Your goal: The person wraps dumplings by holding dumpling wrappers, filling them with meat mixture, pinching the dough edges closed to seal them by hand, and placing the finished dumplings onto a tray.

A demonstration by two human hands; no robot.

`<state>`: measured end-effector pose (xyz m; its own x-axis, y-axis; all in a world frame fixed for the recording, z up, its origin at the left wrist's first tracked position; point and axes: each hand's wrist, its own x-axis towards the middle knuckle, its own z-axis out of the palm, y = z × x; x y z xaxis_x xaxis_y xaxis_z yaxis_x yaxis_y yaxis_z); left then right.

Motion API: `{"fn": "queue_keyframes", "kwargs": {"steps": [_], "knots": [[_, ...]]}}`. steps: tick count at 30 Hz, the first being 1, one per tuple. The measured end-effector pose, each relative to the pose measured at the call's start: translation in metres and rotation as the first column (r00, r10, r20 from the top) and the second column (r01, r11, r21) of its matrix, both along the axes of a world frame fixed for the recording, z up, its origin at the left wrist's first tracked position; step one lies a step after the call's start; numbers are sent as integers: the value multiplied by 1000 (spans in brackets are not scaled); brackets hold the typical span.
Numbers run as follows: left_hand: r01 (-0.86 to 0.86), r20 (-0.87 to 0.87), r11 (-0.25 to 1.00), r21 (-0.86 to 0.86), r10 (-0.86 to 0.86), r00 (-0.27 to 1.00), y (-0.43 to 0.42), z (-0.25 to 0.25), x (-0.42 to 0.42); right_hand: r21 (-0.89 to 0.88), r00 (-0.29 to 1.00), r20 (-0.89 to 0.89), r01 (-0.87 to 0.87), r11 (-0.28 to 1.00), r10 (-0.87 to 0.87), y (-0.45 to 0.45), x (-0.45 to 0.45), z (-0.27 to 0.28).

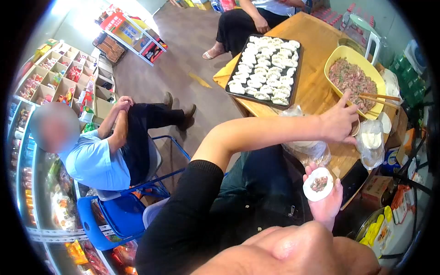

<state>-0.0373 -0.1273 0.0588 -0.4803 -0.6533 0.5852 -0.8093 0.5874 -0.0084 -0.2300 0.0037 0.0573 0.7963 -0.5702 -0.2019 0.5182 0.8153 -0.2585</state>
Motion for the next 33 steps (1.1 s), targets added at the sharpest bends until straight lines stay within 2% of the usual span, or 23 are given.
{"fn": "queue_keyframes", "kwargs": {"steps": [1,6,8,11,12,13,15,17,19,21,23,25,28,32,33], "knots": [[-22,18,997,78,21,1000,0,1,1,9,1000,-13,-2,1000,2,1,-2,-1],[-15,-40,999,29,16,999,0,-7,0,15,1000,-17,21,1000,-21,1,-2,-2],[-23,-37,995,102,27,999,3,-4,0,1,999,-20,34,999,-34,1,-1,-1],[-29,-59,993,110,35,998,5,-2,1,15,998,-27,56,998,-55,3,2,1],[9,-131,997,70,1,991,4,-3,2,3,999,-20,47,999,-47,3,3,1],[22,-120,999,40,-17,993,5,0,2,-6,999,-16,40,999,-40,3,3,3],[49,-208,991,127,-22,978,10,9,3,-10,998,23,55,998,-55,3,5,8],[52,-210,986,159,-18,978,20,22,7,86,998,31,49,995,-52,5,4,10],[-16,-211,999,48,26,977,31,35,12,83,998,39,50,995,-53,4,5,10],[-47,-196,997,60,58,979,42,40,21,70,999,27,45,997,-47,3,8,12],[-93,-173,996,-18,88,981,48,37,33,106,998,37,46,993,-50,2,10,18],[-118,-179,993,9,118,977,55,35,42,55,999,40,33,998,-36,1,16,24],[-121,-231,990,74,135,964,59,37,51,90,999,20,31,995,-33,2,24,32],[-128,-285,991,41,134,949,66,41,52,115,998,31,51,992,-55,2,25,34],[-183,-266,982,42,188,945,71,44,50,112,998,31,51,992,-55,1,26,36]]}}
